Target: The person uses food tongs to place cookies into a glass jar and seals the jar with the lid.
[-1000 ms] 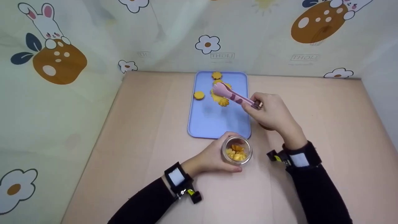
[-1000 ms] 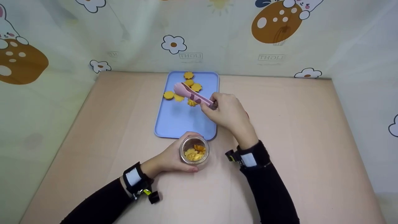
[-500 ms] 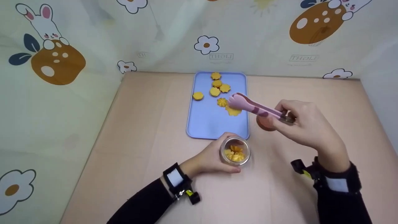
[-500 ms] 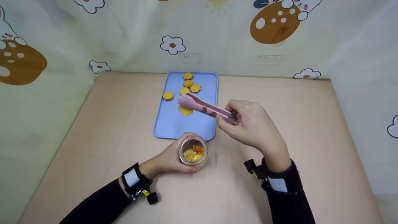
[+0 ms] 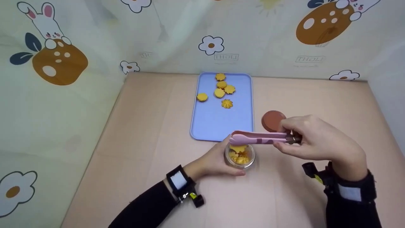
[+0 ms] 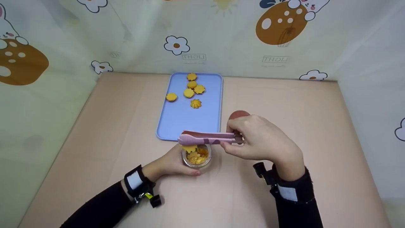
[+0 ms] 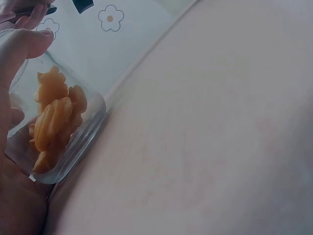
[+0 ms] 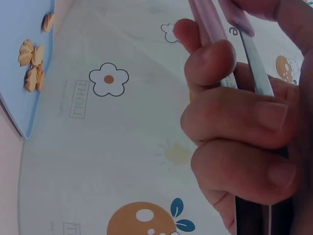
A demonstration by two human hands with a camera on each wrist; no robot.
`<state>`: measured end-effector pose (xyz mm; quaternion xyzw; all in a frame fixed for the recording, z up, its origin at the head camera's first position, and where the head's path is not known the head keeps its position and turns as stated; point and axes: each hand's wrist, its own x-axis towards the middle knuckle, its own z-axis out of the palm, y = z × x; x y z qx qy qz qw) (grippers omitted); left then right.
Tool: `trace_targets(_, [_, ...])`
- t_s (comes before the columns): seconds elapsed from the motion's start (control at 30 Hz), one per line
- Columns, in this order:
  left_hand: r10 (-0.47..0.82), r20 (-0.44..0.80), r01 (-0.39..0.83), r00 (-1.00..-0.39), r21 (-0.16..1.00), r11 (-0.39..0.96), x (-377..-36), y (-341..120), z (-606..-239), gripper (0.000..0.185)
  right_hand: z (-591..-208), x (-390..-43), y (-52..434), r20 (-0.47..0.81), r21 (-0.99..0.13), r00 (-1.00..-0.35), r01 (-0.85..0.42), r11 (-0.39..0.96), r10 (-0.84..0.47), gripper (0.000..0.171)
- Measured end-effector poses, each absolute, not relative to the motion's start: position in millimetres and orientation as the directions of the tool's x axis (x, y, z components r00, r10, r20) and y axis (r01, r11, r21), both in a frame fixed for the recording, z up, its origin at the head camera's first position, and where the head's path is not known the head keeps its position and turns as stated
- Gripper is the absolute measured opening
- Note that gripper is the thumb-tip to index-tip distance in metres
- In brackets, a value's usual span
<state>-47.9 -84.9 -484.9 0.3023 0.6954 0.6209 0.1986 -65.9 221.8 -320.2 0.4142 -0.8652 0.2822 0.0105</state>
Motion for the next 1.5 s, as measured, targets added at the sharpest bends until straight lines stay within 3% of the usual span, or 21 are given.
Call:
trace_targets(0.47, [0.667,0.072,0.136,-0.741,0.990,0.044,-46.5,-85.5,-484.4,0.100,-323.4,-64.5,220.0,0.151,-0.512,-0.678,-0.676,0.530,-0.719,0.024])
trace_targets(0.77, [0.654,0.044,0.144,-0.755,0.984,0.101,-45.7,-86.3,-482.9,0.101,-321.9,-64.4,221.0,0.081,-0.527,-0.717,-0.620,0.581,-0.692,0.022])
trace_targets(1.5, [0.656,0.049,0.128,-0.753,0.989,0.074,-45.3,-85.2,-483.6,0.100,-319.2,-60.9,222.1,-0.048,-0.538,-0.769,-0.518,0.665,-0.638,0.017])
